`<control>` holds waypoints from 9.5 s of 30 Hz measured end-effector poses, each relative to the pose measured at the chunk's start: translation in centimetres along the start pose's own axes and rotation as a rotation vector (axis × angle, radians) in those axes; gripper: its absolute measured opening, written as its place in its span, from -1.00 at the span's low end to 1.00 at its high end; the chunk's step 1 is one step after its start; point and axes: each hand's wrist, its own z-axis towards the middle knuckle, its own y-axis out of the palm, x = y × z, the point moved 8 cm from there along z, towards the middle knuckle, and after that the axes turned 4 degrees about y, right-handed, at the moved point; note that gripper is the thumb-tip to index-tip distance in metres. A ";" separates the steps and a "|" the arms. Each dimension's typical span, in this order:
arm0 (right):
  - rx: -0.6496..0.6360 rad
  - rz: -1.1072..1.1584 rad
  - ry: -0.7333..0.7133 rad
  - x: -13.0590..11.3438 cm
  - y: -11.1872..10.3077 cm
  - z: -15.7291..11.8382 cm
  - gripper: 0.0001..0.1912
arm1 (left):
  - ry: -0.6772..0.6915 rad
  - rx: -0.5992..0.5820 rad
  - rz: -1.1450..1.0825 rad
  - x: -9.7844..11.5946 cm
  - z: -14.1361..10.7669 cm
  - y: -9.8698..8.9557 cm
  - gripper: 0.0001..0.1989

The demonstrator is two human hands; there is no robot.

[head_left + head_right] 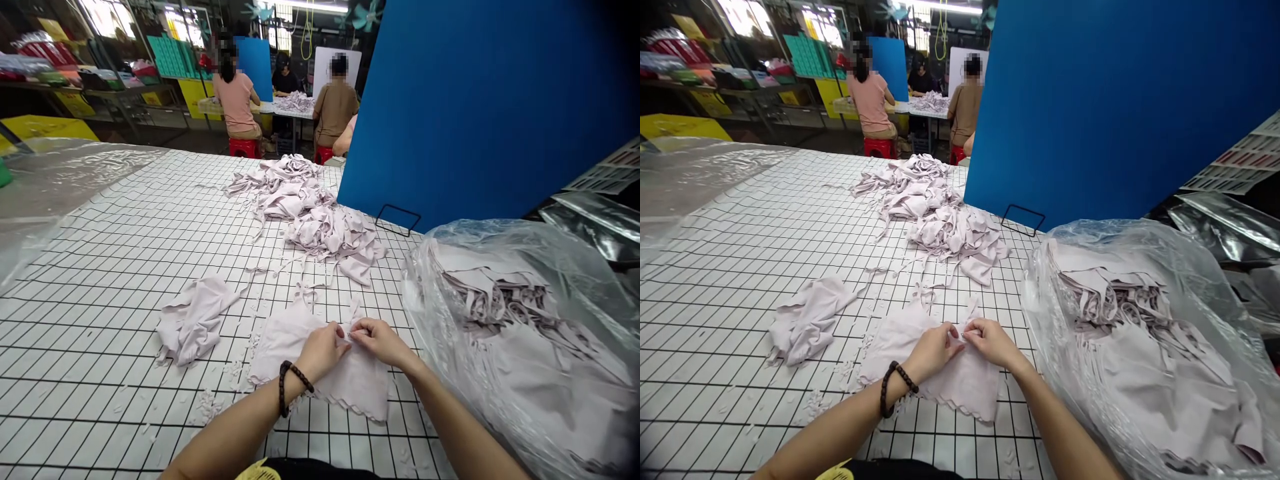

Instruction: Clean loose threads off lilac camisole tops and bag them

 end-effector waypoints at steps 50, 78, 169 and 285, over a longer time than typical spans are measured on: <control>-0.044 -0.413 -0.205 -3.2 1.7 0.2 -0.81 | -0.028 -0.042 -0.068 -0.3 0.3 -0.1 -0.66; 0.291 -0.320 0.135 3.9 -6.9 6.9 -0.84 | 0.051 -0.027 0.012 0.1 -0.2 0.3 -0.82; -0.274 -0.209 -0.170 -8.7 6.2 6.4 -0.89 | -0.212 0.092 -0.601 -8.2 -4.3 -5.0 -0.55; -0.069 0.344 -0.041 -16.6 10.8 15.1 -0.54 | -0.530 1.050 -0.453 -24.0 -17.0 -26.7 -0.83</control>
